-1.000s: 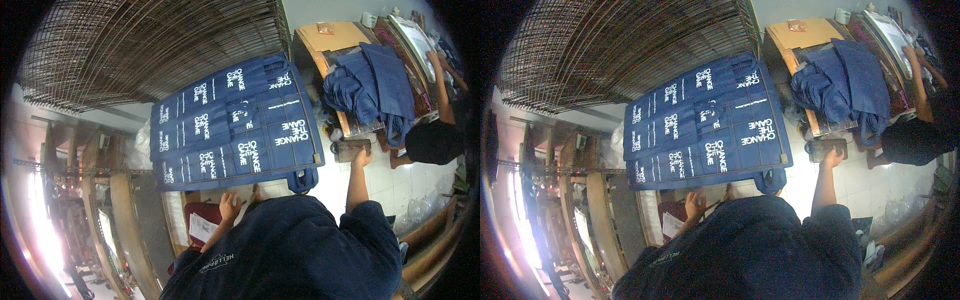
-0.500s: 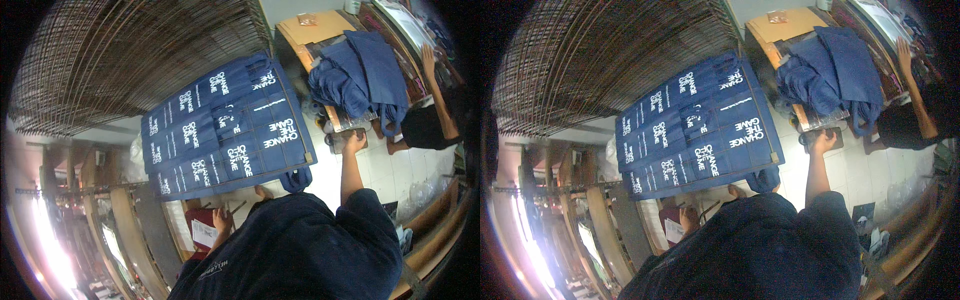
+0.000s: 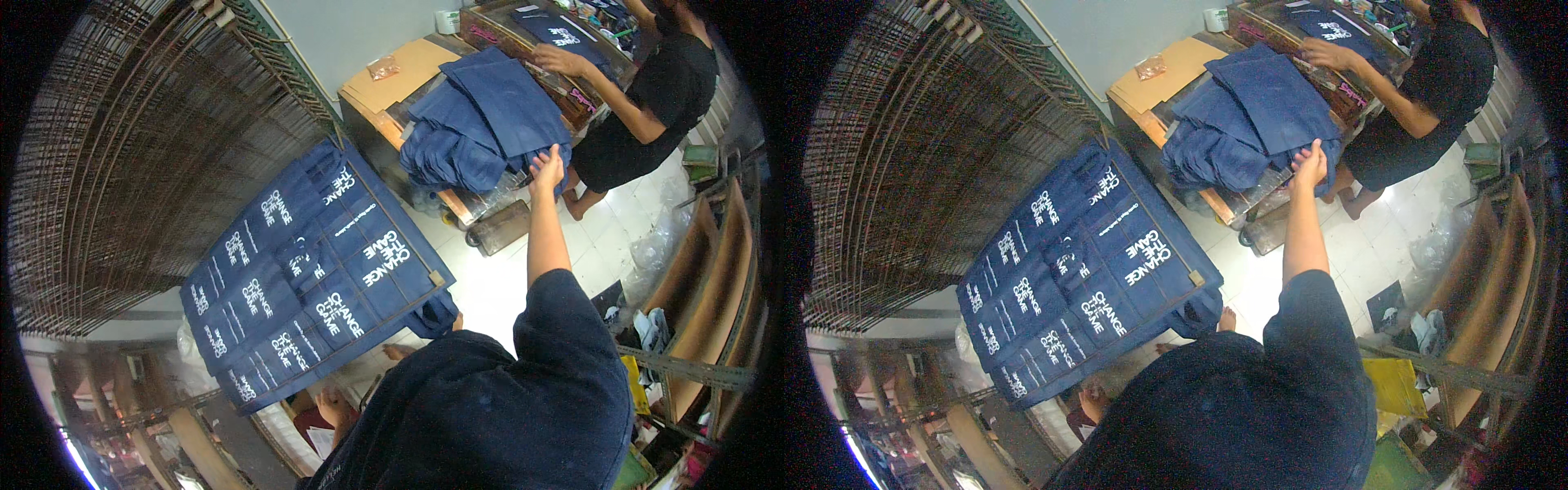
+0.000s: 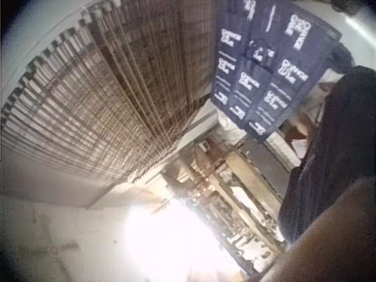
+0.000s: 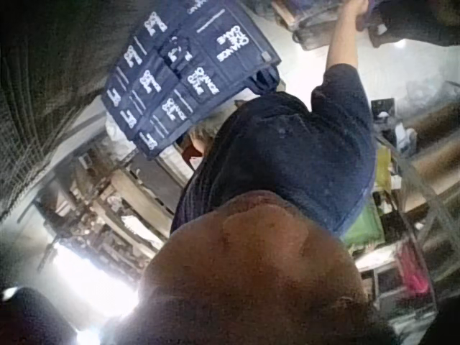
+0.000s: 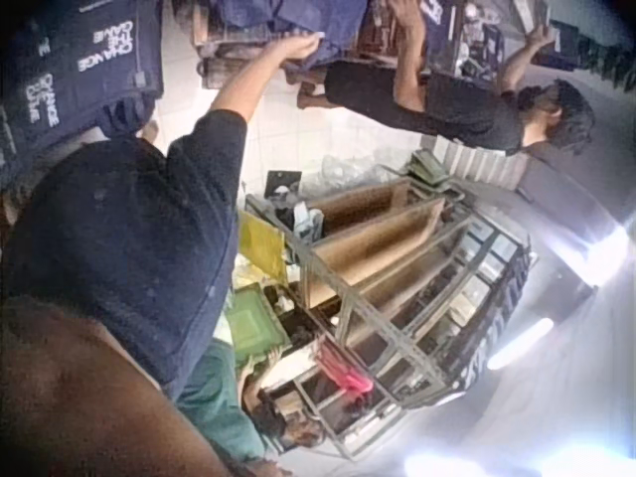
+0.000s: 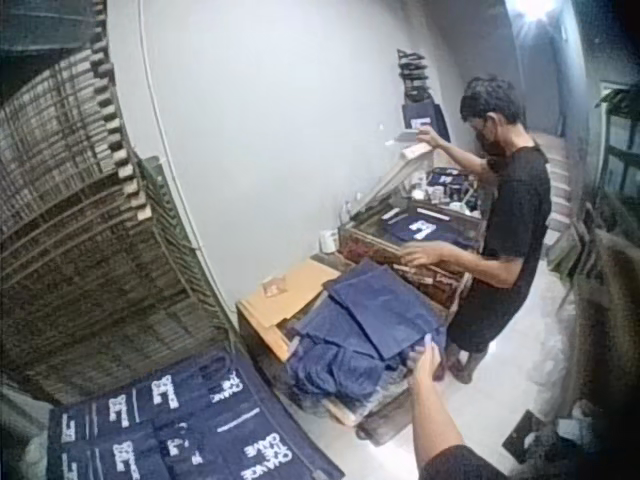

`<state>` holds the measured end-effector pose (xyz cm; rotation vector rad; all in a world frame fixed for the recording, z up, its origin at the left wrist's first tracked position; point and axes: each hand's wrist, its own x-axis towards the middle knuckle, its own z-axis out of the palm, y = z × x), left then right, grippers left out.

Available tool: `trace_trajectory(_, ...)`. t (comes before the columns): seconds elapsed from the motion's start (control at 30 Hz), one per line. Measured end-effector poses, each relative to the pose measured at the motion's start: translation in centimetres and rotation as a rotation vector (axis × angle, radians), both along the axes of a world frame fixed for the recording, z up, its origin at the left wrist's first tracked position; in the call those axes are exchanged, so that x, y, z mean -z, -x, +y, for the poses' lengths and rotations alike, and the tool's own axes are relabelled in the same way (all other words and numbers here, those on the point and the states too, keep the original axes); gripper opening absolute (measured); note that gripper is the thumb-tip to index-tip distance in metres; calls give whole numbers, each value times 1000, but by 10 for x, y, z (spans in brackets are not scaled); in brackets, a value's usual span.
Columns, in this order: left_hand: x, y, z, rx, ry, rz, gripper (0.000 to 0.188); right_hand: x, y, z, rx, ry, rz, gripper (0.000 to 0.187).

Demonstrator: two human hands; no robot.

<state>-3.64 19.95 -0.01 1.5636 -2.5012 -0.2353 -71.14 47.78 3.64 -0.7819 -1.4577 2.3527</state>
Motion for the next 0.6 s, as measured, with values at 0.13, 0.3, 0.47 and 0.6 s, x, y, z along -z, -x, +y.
trace_trajectory(0.13,-11,-16,6,18,-21,80,27,-15,13,9,-233,374,64,94)
trace_trajectory(0.3,35,-64,0,-16,-136,193,23,-19,5,-11,-477,608,141,112)
trace_trajectory(0.47,-3,1,22,-222,-407,560,21,-1,-8,-51,-501,656,16,67)
trace_trajectory(0.6,-29,84,17,300,-233,250,28,28,-2,-65,-449,561,-91,16)
